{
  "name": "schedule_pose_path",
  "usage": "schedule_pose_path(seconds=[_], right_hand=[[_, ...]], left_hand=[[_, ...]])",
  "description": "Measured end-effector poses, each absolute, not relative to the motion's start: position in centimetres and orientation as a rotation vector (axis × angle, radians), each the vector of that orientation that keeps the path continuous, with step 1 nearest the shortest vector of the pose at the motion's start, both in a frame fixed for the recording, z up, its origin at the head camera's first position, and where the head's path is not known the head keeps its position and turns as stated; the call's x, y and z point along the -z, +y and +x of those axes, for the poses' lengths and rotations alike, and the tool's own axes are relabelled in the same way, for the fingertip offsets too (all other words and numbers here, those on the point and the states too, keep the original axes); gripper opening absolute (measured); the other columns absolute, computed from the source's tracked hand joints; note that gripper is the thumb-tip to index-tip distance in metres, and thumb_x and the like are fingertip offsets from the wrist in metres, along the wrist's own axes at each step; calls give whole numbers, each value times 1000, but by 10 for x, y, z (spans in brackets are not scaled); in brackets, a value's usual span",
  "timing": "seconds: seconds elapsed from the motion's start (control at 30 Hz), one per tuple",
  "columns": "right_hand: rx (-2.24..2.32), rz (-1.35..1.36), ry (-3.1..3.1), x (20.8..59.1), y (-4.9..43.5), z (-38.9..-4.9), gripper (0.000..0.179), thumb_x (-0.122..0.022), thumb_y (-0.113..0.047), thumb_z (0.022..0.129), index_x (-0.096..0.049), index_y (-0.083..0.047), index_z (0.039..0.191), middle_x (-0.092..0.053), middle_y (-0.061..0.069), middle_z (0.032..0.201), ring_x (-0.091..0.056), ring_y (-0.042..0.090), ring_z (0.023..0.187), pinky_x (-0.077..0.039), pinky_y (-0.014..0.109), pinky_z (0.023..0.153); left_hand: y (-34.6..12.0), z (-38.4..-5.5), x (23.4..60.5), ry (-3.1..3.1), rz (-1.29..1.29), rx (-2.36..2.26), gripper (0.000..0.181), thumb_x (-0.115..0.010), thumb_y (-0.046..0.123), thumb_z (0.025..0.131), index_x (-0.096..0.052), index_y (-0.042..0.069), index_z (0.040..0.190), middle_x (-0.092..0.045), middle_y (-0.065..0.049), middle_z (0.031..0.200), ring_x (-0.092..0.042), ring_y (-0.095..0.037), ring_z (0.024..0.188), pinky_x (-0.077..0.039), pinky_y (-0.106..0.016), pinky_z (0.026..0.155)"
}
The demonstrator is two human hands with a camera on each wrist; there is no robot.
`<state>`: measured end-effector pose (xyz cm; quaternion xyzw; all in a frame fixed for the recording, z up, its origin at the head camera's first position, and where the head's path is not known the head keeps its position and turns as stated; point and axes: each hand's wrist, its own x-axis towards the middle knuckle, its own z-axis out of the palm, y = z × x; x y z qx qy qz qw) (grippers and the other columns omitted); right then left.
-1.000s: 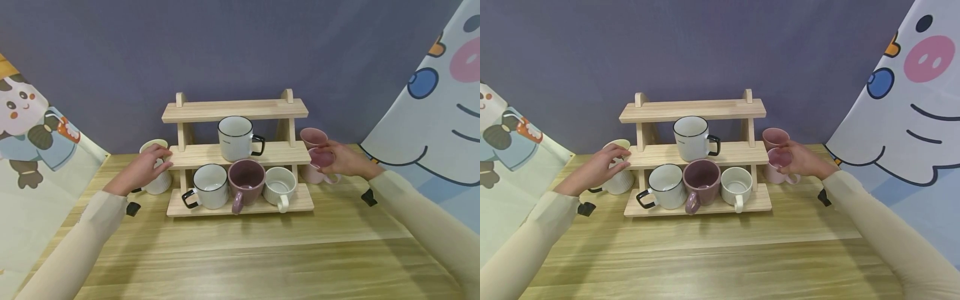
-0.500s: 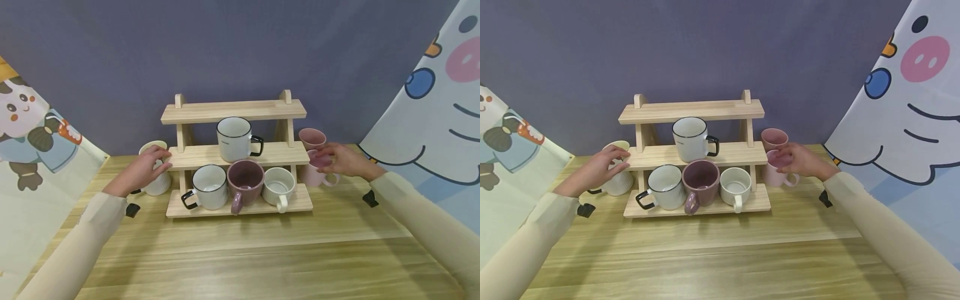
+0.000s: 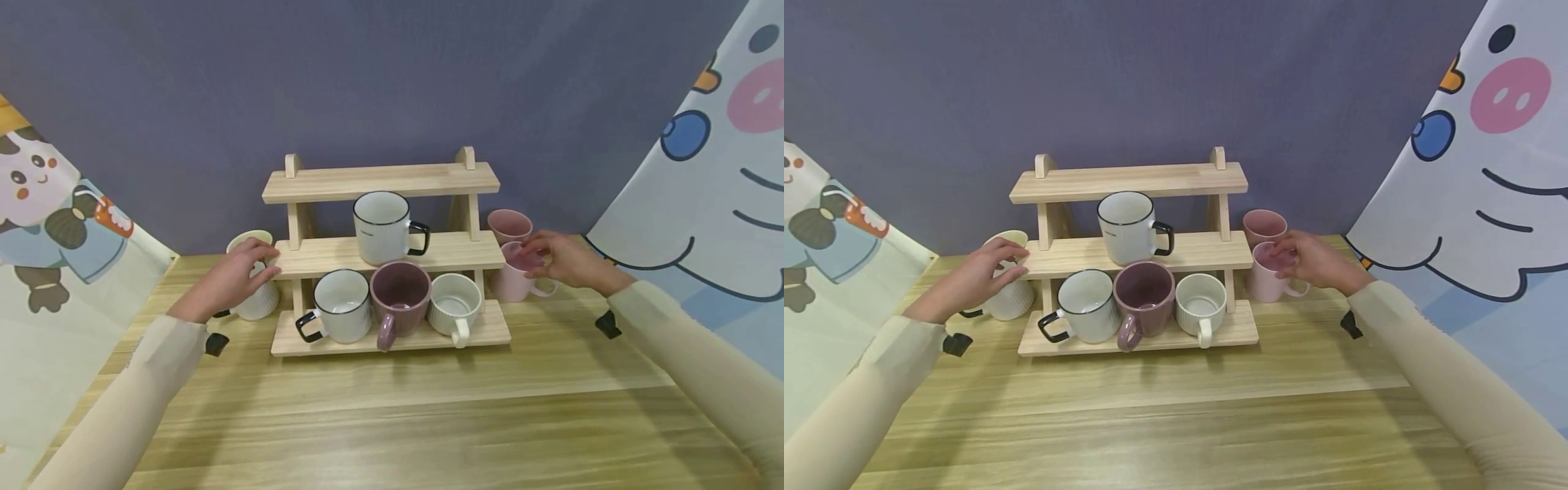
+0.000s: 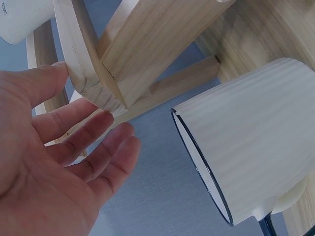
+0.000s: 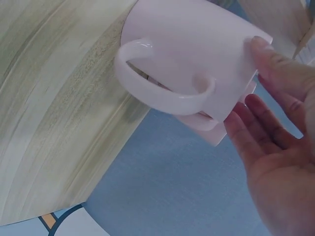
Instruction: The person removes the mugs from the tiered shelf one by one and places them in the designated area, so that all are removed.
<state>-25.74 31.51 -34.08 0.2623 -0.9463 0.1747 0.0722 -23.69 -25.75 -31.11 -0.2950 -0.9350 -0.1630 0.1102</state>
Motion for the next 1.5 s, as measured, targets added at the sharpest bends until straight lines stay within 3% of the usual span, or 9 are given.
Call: schedule_pose_path(seconds=[0.33, 0.5, 0.67, 0.93, 1.27, 1.5], right_hand=[[-518, 782, -2831, 339, 316, -255, 37, -85, -9, 69, -70, -1, 101, -59, 17, 111, -58, 32, 93, -48, 45, 74], [-548, 803, -2825, 330, 309, -252, 37, -83, -12, 72, -69, -3, 105, -60, 11, 104, -57, 30, 90, -48, 44, 73], [-645, 765, -2831, 315, 301, -249, 36, -78, -10, 77, -66, -2, 110, -58, 12, 104, -57, 33, 98, -47, 48, 84], [-701, 807, -2720, 303, 286, -244, 30, -74, -17, 83, -67, -6, 110, -60, 5, 101, -57, 27, 96, -45, 46, 82], [-678, 905, -2735, 305, 270, -244, 31, -73, -21, 85, -66, -6, 111, -49, 13, 136, -57, 30, 106, -46, 49, 86], [-613, 1050, -2632, 312, 264, -250, 27, -75, -15, 83, -67, -3, 106, -61, 11, 112, -56, 27, 104, -44, 46, 84]], left_hand=[[-259, -236, 313, -2727, -876, 489, 26, -62, 8, 92, -61, -10, 112, -53, -20, 107, -53, -34, 96, -43, -48, 84], [-260, -235, 313, -2734, -867, 497, 27, -61, 8, 92, -60, -10, 112, -53, -20, 108, -53, -35, 96, -43, -48, 84], [-260, -234, 314, -2741, -856, 499, 27, -61, 8, 93, -60, -10, 113, -53, -20, 108, -53, -35, 96, -44, -48, 84], [-259, -234, 314, -2746, -847, 498, 28, -60, 9, 93, -60, -10, 113, -52, -21, 110, -52, -34, 98, -43, -49, 87], [-257, -233, 313, -2732, -851, 502, 27, -61, 8, 92, -61, -10, 112, -53, -21, 109, -52, -34, 97, -43, -49, 87], [-258, -234, 313, -2739, -855, 500, 28, -61, 9, 93, -60, -10, 113, -53, -20, 108, -54, -34, 96, -45, -48, 83]])
